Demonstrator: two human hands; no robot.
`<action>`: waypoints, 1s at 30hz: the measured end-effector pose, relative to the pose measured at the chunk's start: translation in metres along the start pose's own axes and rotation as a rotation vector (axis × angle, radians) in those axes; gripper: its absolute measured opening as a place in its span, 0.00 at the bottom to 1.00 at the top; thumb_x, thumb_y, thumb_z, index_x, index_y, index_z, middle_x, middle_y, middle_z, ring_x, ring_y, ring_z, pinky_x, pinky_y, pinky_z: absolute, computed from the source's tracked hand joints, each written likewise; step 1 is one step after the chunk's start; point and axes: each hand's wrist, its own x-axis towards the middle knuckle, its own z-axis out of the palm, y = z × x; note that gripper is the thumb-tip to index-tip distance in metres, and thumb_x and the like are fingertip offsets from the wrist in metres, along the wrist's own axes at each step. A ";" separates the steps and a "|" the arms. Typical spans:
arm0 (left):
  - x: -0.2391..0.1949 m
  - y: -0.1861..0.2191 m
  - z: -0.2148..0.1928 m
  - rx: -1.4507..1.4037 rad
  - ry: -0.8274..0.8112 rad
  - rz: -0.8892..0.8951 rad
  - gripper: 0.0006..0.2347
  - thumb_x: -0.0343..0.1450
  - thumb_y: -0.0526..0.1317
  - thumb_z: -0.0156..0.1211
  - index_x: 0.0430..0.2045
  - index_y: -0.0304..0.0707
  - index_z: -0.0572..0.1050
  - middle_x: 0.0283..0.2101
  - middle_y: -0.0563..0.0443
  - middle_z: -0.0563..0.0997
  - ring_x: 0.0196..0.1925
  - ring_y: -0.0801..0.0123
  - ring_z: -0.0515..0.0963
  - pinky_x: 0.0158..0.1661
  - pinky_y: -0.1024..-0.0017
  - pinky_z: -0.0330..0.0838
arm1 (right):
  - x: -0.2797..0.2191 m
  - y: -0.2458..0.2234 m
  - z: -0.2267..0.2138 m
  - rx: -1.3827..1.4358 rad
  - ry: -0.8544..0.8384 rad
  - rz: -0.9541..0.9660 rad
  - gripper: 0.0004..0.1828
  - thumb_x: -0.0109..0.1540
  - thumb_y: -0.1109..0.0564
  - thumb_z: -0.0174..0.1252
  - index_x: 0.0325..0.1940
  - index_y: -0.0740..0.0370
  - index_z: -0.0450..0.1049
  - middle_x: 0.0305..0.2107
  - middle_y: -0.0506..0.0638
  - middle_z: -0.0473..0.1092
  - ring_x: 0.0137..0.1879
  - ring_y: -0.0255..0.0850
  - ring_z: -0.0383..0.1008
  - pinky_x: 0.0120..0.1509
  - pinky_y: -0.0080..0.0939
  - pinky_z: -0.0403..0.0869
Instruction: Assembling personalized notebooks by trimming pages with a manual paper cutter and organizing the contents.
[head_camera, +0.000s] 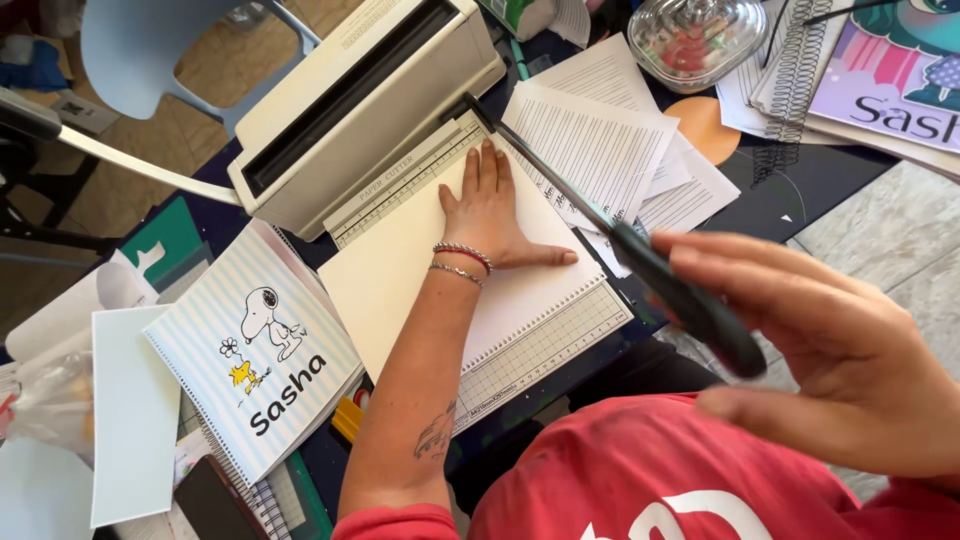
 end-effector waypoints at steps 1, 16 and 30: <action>0.001 0.000 0.001 0.000 0.001 -0.006 0.69 0.48 0.80 0.59 0.74 0.30 0.31 0.79 0.39 0.25 0.80 0.49 0.25 0.68 0.29 0.35 | 0.007 0.004 -0.001 0.003 -0.004 -0.003 0.42 0.48 0.62 0.67 0.66 0.74 0.63 0.67 0.69 0.64 0.77 0.57 0.67 0.80 0.54 0.76; -0.012 -0.006 0.018 -0.031 0.029 -0.007 0.68 0.49 0.80 0.57 0.74 0.32 0.29 0.79 0.43 0.25 0.80 0.54 0.23 0.70 0.33 0.25 | 0.138 0.040 -0.001 -0.562 0.294 -0.711 0.13 0.78 0.66 0.60 0.38 0.69 0.75 0.31 0.52 0.72 0.38 0.50 0.65 0.46 0.51 0.65; -0.110 -0.012 0.118 0.062 0.336 0.213 0.58 0.56 0.84 0.49 0.75 0.45 0.45 0.78 0.34 0.33 0.78 0.37 0.29 0.67 0.30 0.26 | 0.049 0.156 -0.007 -0.557 0.093 -0.343 0.16 0.66 0.70 0.67 0.57 0.66 0.75 0.50 0.60 0.74 0.35 0.44 0.72 0.47 0.44 0.74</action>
